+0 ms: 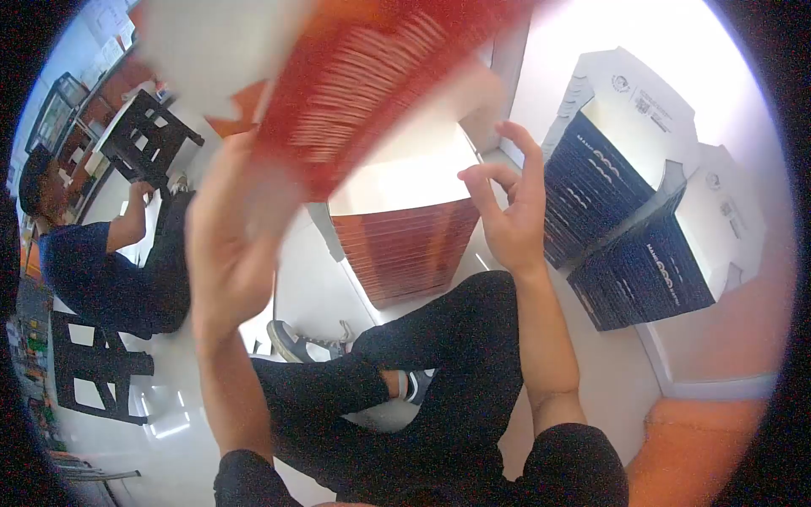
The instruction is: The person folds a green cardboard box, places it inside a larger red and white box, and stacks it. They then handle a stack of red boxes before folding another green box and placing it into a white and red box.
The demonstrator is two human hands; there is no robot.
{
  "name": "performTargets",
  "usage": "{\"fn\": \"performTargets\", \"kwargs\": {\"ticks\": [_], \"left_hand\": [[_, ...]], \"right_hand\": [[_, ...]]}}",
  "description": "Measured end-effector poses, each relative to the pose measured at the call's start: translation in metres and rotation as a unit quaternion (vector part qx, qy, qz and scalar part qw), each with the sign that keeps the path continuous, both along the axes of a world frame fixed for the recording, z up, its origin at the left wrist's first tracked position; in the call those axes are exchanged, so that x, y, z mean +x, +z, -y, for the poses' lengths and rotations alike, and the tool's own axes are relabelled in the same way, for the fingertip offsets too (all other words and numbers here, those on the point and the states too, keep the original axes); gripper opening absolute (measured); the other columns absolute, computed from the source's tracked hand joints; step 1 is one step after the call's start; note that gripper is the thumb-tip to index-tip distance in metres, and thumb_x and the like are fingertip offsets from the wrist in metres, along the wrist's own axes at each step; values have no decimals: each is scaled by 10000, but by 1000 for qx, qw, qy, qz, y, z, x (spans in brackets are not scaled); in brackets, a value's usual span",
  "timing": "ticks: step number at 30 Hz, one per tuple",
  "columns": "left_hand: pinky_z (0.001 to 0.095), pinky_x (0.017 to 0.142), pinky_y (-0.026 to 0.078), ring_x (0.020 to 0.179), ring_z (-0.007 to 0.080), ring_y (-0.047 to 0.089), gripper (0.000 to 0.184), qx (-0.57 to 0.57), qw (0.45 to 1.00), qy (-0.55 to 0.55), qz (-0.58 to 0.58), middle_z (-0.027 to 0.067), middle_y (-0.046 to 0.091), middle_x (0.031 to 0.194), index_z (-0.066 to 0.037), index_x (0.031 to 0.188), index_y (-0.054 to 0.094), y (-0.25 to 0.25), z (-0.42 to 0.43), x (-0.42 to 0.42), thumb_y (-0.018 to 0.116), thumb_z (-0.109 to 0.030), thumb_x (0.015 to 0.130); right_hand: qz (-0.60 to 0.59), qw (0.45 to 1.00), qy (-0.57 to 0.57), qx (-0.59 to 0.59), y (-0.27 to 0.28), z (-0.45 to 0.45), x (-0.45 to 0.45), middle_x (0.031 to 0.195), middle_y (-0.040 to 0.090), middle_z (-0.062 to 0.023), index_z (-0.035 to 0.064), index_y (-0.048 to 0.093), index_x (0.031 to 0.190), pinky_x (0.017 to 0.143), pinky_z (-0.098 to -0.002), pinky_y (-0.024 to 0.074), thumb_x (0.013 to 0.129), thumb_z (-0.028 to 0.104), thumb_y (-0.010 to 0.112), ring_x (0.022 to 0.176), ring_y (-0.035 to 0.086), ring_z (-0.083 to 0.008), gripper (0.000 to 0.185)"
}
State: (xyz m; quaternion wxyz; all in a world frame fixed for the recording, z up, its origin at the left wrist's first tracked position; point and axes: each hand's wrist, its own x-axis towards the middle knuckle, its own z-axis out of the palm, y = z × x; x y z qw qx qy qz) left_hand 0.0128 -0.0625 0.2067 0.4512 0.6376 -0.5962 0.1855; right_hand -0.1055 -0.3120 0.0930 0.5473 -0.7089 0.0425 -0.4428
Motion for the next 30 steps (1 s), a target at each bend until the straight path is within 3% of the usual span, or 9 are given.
{"fn": "performTargets", "kwargs": {"ticks": [3, 6, 11, 13, 18, 20, 22, 27, 30], "left_hand": [[400, 771, 518, 889, 342, 638, 127, 88, 996, 14, -2, 162, 605, 1053, 37, 989, 581, -12, 26, 9, 660, -37, 923], [407, 778, 514, 903, 350, 629, 133, 160, 987, 33, -1, 160, 605, 1055, 35, 981, 576, -21, 29, 13, 655, -59, 929], [413, 840, 495, 978, 349, 606, 128, 223, 972, 74, 20, 146, 611, 1062, 8, 980, 596, -25, 18, 17, 661, -85, 919], [413, 868, 485, 1008, 347, 596, 131, 247, 965, 81, 27, 139, 612, 1066, -6, 982, 608, -23, 14, 17, 671, -93, 909], [450, 973, 442, 1146, 369, 570, 197, 256, 939, 173, 154, 137, 631, 1169, -46, 992, 646, -11, 16, 7, 734, -158, 856], [472, 1002, 427, 1185, 382, 563, 262, 257, 932, 181, 182, 152, 628, 1213, -56, 1053, 655, -4, 30, -4, 747, -192, 848], [475, 1008, 433, 1143, 397, 575, 515, 246, 951, 118, 147, 193, 622, 1220, -25, 1275, 611, 2, 50, -15, 776, -224, 831], [424, 847, 540, 983, 380, 688, 650, 403, 915, 13, 14, 203, 681, 1103, -102, 1396, 511, 22, 91, -34, 777, -117, 803], [454, 709, 535, 856, 390, 693, 597, 408, 911, -53, 26, 226, 671, 1036, -34, 1361, 468, 18, 88, -28, 736, -101, 831]], "right_hand": [[21, 1000, -5, 8, 6, 0, -3, 1509, 336, -215, 1, 136, 1565, 921, -334, 542, 889, 61, 728, 1040, 665, -212, 900], [41, 999, 22, 6, 15, 0, -8, 1538, 303, -226, 25, 87, 1586, 940, -361, 538, 866, 85, 753, 1047, 665, -238, 982], [-3, 996, 1, -88, 8, 16, -3, 1557, 309, -193, -7, 295, 1541, 971, -392, 527, 864, 106, 753, 1123, 642, -293, 825], [-26, 993, -7, -116, 10, 14, -3, 1462, 453, -188, -45, 454, 1436, 969, -380, 529, 869, 129, 756, 1150, 628, -286, 666], [-59, 990, -7, -128, 8, 20, -11, 1249, 611, -198, -81, 549, 1308, 982, -363, 510, 857, 150, 772, 1139, 629, -270, 554], [-70, 984, -16, -163, 8, 17, -13, 1277, 597, -204, -70, 553, 1315, 989, -363, 498, 847, 147, 772, 1133, 633, -299, 560], [-53, 984, -34, -170, 9, 10, -15, 1291, 590, -218, -59, 553, 1324, 996, -375, 495, 835, 124, 754, 1155, 623, -337, 560], [-61, 978, 5, -201, 18, -20, -40, 1367, 514, -238, -47, 521, 1359, 1034, -413, 476, 819, 96, 721, 1215, 572, -404, 594], [-14, 981, 62, -182, 9, -20, -42, 1370, 493, -230, -22, 513, 1351, 1027, -394, 472, 795, 57, 740, 1229, 555, -374, 606]]}}
